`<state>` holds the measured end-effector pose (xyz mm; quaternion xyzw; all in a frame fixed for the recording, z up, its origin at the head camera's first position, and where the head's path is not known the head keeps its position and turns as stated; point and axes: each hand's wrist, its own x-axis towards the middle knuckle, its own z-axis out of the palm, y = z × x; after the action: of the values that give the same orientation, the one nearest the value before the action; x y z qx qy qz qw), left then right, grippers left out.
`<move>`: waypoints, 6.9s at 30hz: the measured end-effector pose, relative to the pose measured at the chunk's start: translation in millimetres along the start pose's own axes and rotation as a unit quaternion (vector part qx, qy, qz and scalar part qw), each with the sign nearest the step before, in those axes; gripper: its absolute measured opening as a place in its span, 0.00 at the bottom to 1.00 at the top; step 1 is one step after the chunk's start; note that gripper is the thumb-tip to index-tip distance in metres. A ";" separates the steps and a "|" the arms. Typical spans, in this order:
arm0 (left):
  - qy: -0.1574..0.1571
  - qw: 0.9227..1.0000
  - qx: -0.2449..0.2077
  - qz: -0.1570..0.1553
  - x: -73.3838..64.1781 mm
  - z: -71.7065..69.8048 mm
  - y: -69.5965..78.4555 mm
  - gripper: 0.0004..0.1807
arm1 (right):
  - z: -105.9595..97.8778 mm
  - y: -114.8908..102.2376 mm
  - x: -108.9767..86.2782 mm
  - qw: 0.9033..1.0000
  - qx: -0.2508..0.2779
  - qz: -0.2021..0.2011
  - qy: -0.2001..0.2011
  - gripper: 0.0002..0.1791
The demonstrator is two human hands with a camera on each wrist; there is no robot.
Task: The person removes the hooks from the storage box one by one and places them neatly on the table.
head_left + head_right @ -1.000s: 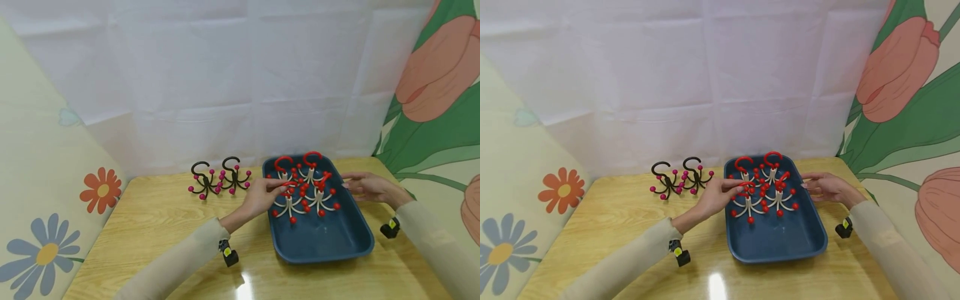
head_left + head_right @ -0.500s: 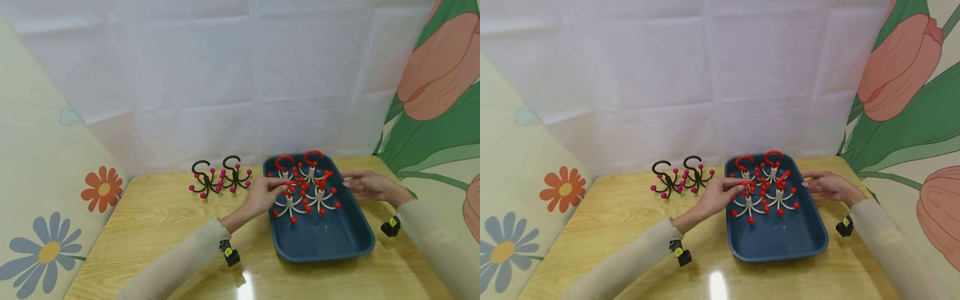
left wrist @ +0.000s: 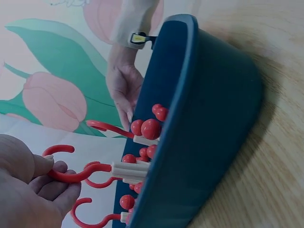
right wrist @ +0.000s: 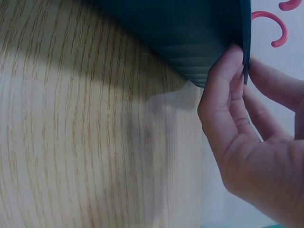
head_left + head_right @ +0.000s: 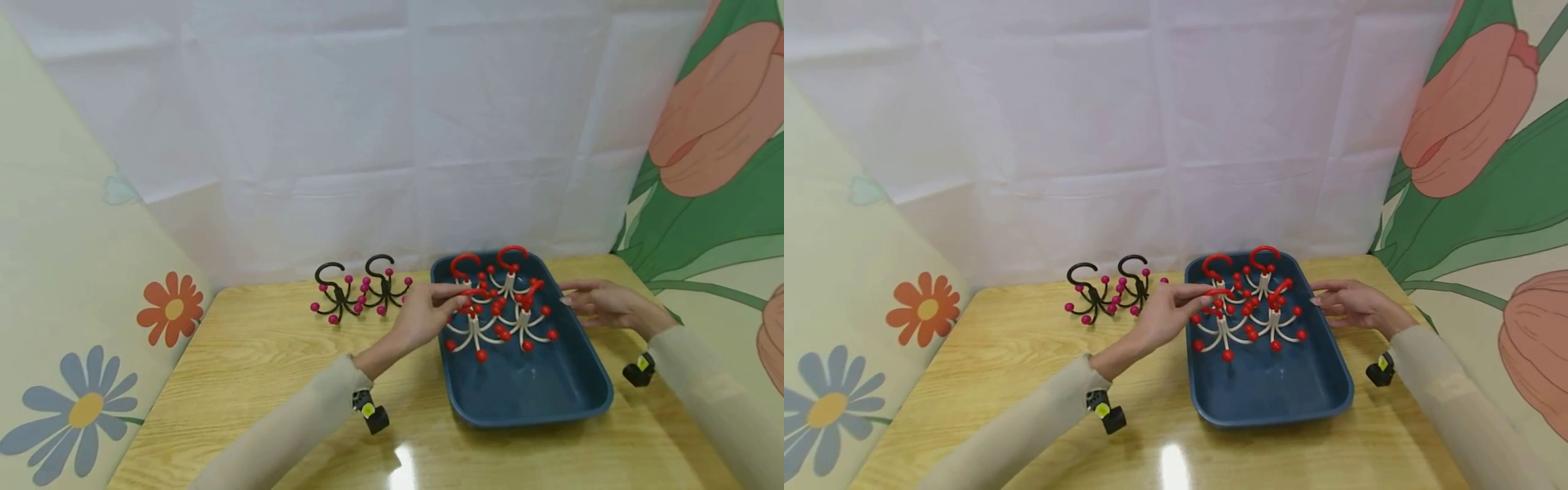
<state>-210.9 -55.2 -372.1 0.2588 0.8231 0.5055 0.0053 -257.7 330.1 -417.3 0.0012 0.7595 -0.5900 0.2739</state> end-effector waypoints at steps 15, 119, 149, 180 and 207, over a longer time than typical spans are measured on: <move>0.011 1.000 -0.012 -0.021 2.0 -32.2 25.4 0.18 | 0.5 -1.5 -1.2 1.000 0.017 0.007 0.000 0.45; 0.036 0.995 0.024 -0.091 -38.9 -110.3 -72.7 0.17 | -2.4 2.9 1.8 1.000 0.019 0.003 -0.004 0.44; 0.099 0.993 0.046 -0.038 -34.0 -103.3 -41.8 0.15 | -0.7 2.8 1.4 1.000 0.017 0.007 0.003 0.42; -0.049 0.999 0.015 0.017 17.2 -3.9 20.6 0.14 | 1.2 0.2 -1.8 1.000 0.030 0.007 -0.004 0.42; -0.063 0.997 0.007 -0.041 64.3 71.5 12.9 0.28 | -1.3 5.2 0.2 0.998 0.058 0.012 -0.007 0.29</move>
<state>-241.8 36.4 -380.0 0.2560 0.8348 0.4816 0.0757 -256.7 332.8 -421.8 0.0225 0.7217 -0.6300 0.2859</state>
